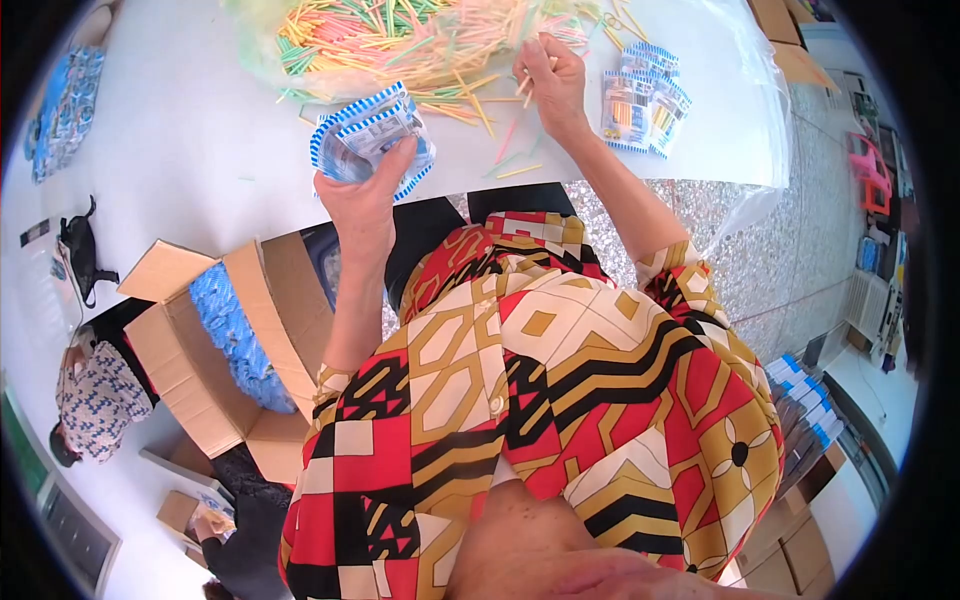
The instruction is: Packing small yellow plastic components into blue mesh bags at a factory station.
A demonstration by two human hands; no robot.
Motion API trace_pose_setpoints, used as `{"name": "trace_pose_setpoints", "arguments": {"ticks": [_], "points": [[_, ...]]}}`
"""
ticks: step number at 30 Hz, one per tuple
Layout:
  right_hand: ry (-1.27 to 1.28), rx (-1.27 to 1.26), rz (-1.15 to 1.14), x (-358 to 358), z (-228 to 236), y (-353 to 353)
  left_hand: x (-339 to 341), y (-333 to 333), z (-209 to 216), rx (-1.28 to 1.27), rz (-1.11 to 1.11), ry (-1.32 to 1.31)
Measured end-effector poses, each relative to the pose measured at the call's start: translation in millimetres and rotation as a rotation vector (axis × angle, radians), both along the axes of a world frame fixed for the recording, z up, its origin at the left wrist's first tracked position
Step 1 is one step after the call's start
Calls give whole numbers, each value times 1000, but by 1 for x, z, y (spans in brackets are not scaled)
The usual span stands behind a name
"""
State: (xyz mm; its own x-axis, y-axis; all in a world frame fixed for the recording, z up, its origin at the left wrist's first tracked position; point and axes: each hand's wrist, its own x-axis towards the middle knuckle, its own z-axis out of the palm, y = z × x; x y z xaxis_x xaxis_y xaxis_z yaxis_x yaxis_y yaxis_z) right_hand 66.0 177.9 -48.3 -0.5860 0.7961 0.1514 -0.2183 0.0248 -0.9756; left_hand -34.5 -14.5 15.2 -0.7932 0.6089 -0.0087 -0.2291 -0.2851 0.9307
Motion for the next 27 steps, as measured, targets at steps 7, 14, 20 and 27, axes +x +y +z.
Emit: {"name": "trace_pose_setpoints", "arguments": {"ticks": [7,14,20,27], "points": [[89,23,-148,-22,-15,20,5,3,2,3,-38,11],[-14,273,-174,-17,-26,14,5,4,-2,8,-41,22],[-135,332,-55,-18,-20,6,7,5,-3,-27,-52,25],[-172,307,45,-17,-27,9,11,4,-4,-41,-50,36]]}}
